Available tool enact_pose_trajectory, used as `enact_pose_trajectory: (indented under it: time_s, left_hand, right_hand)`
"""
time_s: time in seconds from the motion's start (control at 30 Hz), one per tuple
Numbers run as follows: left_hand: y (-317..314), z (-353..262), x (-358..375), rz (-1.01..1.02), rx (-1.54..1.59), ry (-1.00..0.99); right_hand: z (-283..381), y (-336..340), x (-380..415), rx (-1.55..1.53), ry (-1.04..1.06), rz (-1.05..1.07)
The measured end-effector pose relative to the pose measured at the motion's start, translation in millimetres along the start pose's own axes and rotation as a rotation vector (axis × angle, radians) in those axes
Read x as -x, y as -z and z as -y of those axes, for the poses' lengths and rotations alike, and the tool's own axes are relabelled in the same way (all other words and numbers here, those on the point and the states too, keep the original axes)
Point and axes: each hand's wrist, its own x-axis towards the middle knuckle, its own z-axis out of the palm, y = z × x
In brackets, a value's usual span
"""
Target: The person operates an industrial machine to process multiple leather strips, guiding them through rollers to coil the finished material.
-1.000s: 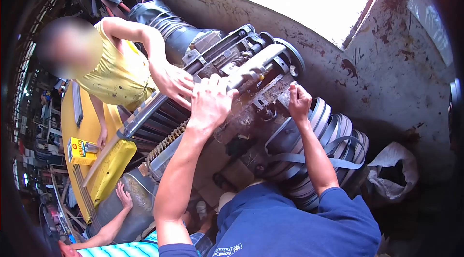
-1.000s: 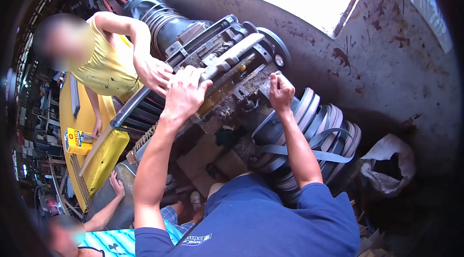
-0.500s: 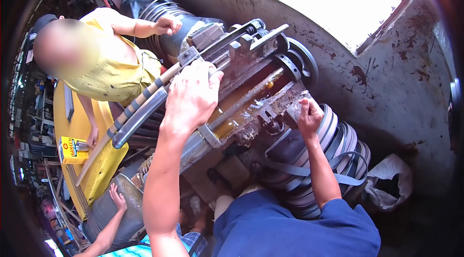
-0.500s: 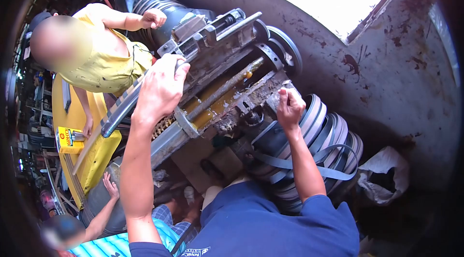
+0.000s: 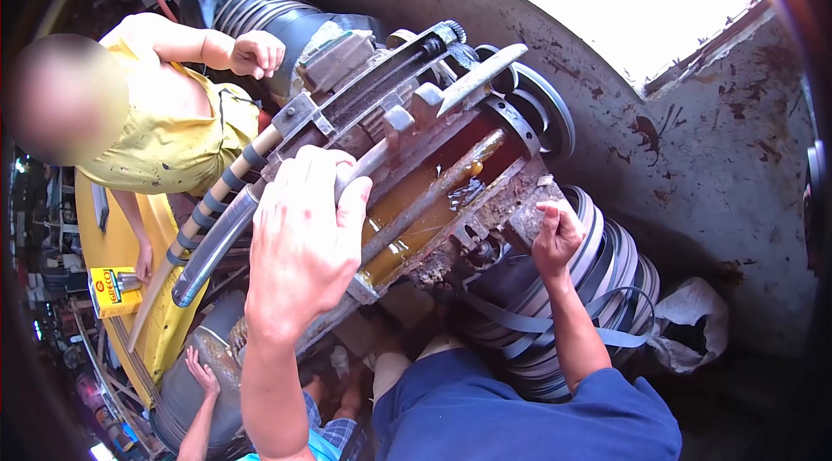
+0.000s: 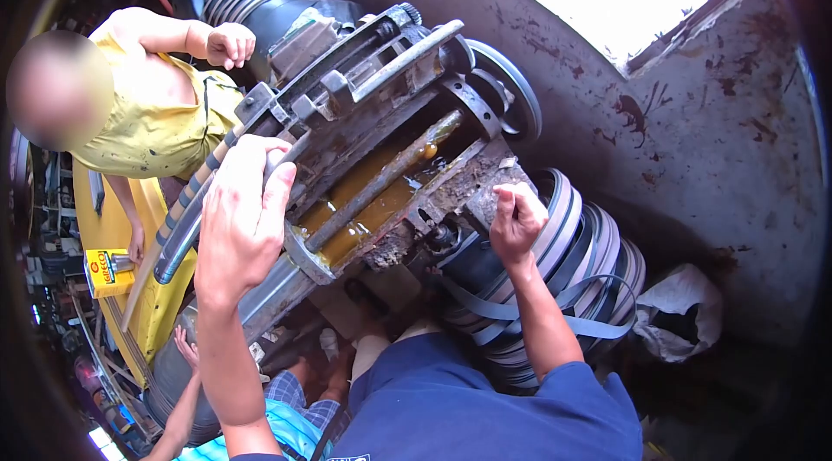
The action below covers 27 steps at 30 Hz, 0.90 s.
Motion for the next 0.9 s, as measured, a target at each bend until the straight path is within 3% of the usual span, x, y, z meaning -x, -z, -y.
enact_pose_trajectory:
  time_s: [0.27, 0.5, 0.73, 0.77, 0.9]
  left_hand:
    - [-19.9, -6.8, 20.6, -0.016, -0.008, -0.098]
    - [-83.7, -13.5, 66.1, -0.148, -0.266, -0.17]
    - [-126.0, -2.9, 81.9, -0.162, -0.279, -0.154]
    - [-127.1, -2.0, 81.4, -0.165, -0.27, -0.151]
    - [-124.9, 3.2, 85.3, -0.191, -0.2, -0.196]
  right_hand:
    - [2.6, 0.2, 0.4, 0.002, -0.029, -0.034]
    - [3.2, -4.7, -2.0, -0.076, -0.007, -0.126]
    - [0.7, 0.8, -5.9, -0.258, -0.213, -0.081]
    - [2.0, 1.2, -6.3, -0.192, -0.199, -0.048]
    - [54.4, -28.2, -24.1, -0.072, 0.234, 0.127]
